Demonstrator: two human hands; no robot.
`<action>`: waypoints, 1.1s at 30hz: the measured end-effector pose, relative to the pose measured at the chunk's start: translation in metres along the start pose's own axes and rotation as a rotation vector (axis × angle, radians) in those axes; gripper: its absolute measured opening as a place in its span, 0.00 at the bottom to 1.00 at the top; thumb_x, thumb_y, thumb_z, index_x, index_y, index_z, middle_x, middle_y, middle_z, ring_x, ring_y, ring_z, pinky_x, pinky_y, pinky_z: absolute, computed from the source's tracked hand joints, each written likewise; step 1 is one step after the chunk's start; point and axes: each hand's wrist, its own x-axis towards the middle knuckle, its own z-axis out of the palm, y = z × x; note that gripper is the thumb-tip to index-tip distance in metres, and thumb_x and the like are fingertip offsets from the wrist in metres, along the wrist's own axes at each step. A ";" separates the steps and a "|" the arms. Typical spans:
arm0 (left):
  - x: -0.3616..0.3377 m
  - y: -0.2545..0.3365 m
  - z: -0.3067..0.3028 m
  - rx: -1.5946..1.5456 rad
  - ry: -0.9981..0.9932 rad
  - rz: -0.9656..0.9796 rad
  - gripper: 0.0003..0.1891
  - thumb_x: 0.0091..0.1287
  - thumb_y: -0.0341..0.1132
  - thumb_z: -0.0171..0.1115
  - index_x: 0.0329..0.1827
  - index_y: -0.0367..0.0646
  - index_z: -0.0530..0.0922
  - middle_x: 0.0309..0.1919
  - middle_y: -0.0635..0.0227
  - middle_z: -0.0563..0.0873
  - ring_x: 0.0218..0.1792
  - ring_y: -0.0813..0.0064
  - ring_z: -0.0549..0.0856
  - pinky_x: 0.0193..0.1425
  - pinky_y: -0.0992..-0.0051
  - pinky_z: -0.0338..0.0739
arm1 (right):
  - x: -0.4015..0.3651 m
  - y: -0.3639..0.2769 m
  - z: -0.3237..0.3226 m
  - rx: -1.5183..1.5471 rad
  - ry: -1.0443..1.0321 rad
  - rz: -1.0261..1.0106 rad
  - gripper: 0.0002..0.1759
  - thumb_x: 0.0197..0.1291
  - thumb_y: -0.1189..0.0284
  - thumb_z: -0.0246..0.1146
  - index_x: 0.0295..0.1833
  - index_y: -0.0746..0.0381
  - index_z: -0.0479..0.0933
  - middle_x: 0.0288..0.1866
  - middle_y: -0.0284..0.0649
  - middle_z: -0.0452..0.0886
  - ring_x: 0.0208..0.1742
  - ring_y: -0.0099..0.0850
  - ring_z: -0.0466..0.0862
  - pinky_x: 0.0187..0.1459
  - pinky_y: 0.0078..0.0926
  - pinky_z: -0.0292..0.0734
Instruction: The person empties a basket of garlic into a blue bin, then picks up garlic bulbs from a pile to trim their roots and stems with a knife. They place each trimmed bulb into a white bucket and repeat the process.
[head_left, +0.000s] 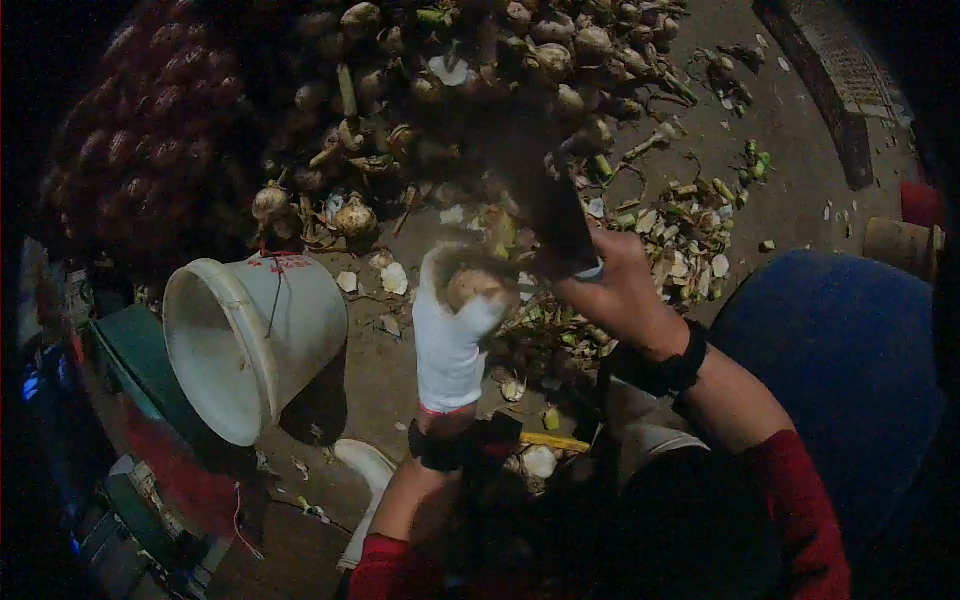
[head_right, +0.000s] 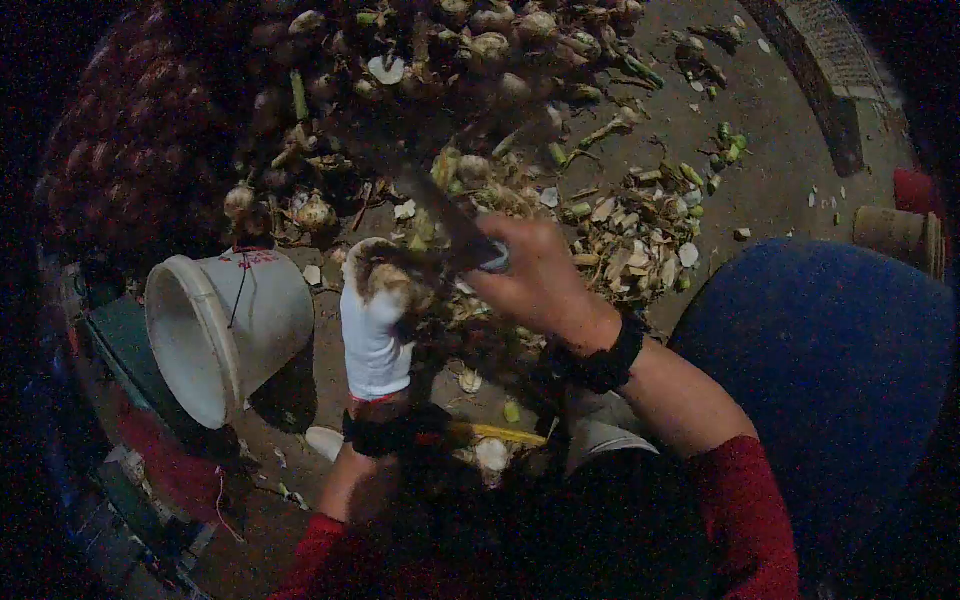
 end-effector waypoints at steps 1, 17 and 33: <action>-0.006 0.006 0.001 -0.208 0.075 -0.106 0.30 0.47 0.28 0.67 0.54 0.39 0.64 0.37 0.62 0.78 0.37 0.72 0.80 0.41 0.69 0.78 | -0.005 0.023 0.002 0.005 -0.003 -0.001 0.11 0.43 0.76 0.62 0.36 0.67 0.77 0.24 0.35 0.79 0.23 0.24 0.77 0.27 0.26 0.73; 0.134 -0.002 -0.148 1.379 0.276 0.359 0.24 0.47 0.37 0.64 0.50 0.41 0.75 0.47 0.47 0.74 0.47 0.50 0.75 0.52 0.62 0.71 | -0.017 0.045 0.005 -0.156 -0.132 0.202 0.20 0.44 0.71 0.68 0.43 0.70 0.76 0.22 0.48 0.76 0.24 0.35 0.75 0.29 0.32 0.70; 0.008 -0.004 0.008 0.510 -0.189 0.190 0.45 0.40 0.37 0.75 0.63 0.38 0.60 0.50 0.54 0.75 0.49 0.66 0.78 0.55 0.71 0.72 | 0.004 -0.015 -0.006 0.562 -0.147 0.719 0.17 0.53 0.61 0.64 0.35 0.67 0.76 0.27 0.33 0.79 0.27 0.20 0.77 0.31 0.21 0.73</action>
